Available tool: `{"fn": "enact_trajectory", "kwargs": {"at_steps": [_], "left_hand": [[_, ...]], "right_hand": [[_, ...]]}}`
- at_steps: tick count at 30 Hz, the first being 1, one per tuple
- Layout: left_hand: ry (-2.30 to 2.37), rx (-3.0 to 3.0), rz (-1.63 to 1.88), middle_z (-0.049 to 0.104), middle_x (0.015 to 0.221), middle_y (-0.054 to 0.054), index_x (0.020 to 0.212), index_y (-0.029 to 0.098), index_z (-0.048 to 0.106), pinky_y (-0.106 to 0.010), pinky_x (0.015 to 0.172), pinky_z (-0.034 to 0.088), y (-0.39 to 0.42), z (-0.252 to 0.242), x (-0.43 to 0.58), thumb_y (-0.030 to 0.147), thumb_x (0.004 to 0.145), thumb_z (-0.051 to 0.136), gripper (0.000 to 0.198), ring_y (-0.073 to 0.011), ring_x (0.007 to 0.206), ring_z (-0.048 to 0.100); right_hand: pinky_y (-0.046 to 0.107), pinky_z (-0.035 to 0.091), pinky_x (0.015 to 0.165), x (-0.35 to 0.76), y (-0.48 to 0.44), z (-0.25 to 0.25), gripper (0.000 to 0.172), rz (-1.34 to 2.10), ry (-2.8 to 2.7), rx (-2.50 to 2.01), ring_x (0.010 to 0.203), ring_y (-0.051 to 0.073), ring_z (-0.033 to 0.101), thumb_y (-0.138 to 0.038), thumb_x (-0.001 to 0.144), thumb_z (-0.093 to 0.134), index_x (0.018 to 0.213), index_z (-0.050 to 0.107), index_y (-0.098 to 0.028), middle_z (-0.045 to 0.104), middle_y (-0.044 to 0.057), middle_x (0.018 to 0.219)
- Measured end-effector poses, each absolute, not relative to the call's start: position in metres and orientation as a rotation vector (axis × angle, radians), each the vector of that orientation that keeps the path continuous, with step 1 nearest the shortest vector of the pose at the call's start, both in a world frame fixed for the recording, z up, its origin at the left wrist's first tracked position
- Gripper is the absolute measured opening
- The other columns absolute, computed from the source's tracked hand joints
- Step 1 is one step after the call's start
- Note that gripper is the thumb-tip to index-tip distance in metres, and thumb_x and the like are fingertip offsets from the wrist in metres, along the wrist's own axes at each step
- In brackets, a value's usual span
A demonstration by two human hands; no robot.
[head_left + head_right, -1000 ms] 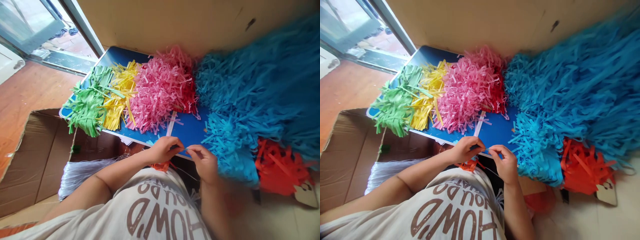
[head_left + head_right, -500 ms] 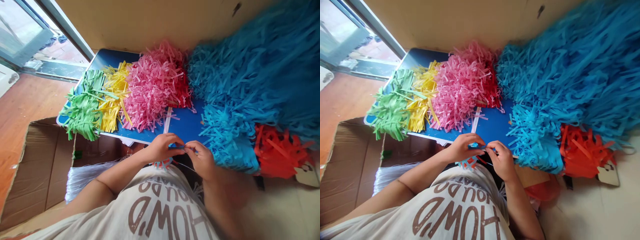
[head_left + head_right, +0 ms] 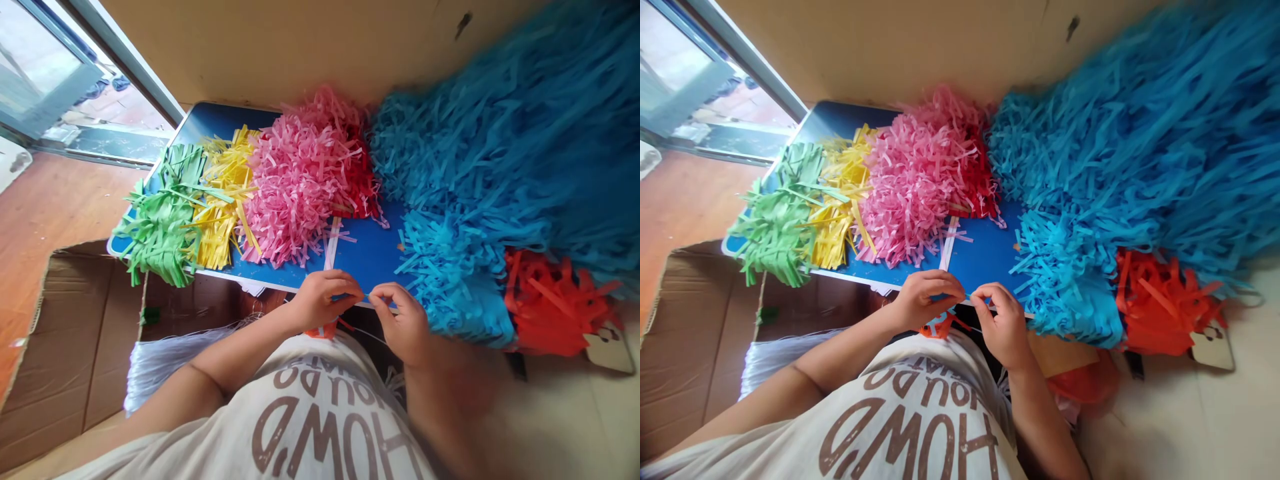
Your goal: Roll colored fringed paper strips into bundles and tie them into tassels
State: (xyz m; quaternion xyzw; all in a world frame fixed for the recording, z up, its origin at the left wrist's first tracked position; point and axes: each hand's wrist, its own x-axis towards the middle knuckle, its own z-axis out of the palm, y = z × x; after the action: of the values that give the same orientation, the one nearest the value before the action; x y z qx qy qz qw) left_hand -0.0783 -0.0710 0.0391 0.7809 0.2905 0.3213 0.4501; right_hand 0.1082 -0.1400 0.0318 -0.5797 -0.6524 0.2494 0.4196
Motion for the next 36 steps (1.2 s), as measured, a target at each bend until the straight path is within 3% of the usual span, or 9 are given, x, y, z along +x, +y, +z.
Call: {"fn": "enact_trajectory", "kwargs": {"at_steps": [10, 16, 24, 31, 36], "left_hand": [[0.623, 2.099, 1.075, 0.075, 0.086, -0.007, 0.089, 0.018, 0.071, -0.024, 0.082, 0.055, -0.073, 0.031, -0.075, 0.022, 0.09, 0.065, 0.008, -0.0133, 0.08, 0.068], [0.628, 2.157, 1.071, 0.075, 0.087, -0.007, 0.09, 0.018, 0.07, -0.026, 0.085, 0.055, -0.076, 0.032, -0.073, 0.022, 0.09, 0.063, 0.008, -0.0134, 0.081, 0.068], [0.8, 1.299, 0.752, 0.07, 0.077, -0.006, 0.079, 0.012, 0.069, -0.023, 0.068, 0.051, -0.085, 0.035, -0.068, 0.041, 0.083, 0.072, 0.029, -0.0134, 0.072, 0.064], [0.735, 1.012, 0.676, 0.066, 0.075, -0.003, 0.08, 0.012, 0.068, -0.025, 0.072, 0.049, -0.084, 0.031, -0.065, 0.039, 0.079, 0.077, 0.029, -0.0127, 0.072, 0.061], [0.673, 1.229, 0.706, 0.065, 0.092, -0.007, 0.076, 0.014, 0.072, -0.028, 0.087, 0.047, -0.084, 0.035, -0.066, 0.036, 0.078, 0.079, 0.023, -0.0163, 0.092, 0.061]], "right_hand": [[0.032, 0.052, 0.08, 0.107, -0.149, 0.03, 0.012, 0.353, -1.706, -1.391, 0.086, 0.018, 0.065, -0.012, 0.09, 0.06, 0.095, 0.061, -0.023, 0.068, 0.004, 0.089], [0.033, 0.052, 0.079, 0.106, -0.15, 0.03, 0.015, 0.325, -1.71, -1.382, 0.085, 0.018, 0.065, -0.01, 0.088, 0.061, 0.095, 0.061, -0.023, 0.069, 0.004, 0.088], [0.028, 0.055, 0.076, 0.106, -0.154, 0.024, 0.01, 0.698, -1.506, -1.356, 0.085, 0.015, 0.065, -0.016, 0.089, 0.063, 0.093, 0.064, -0.024, 0.068, 0.001, 0.091], [0.025, 0.053, 0.074, 0.1, -0.151, 0.027, 0.011, 0.628, -1.503, -1.384, 0.082, 0.013, 0.064, -0.013, 0.088, 0.063, 0.091, 0.064, -0.024, 0.068, 0.0, 0.088], [0.026, 0.051, 0.073, 0.104, -0.151, 0.028, 0.012, 0.579, -1.509, -1.401, 0.079, 0.013, 0.063, -0.011, 0.087, 0.061, 0.086, 0.063, -0.023, 0.066, -0.001, 0.083]]}}
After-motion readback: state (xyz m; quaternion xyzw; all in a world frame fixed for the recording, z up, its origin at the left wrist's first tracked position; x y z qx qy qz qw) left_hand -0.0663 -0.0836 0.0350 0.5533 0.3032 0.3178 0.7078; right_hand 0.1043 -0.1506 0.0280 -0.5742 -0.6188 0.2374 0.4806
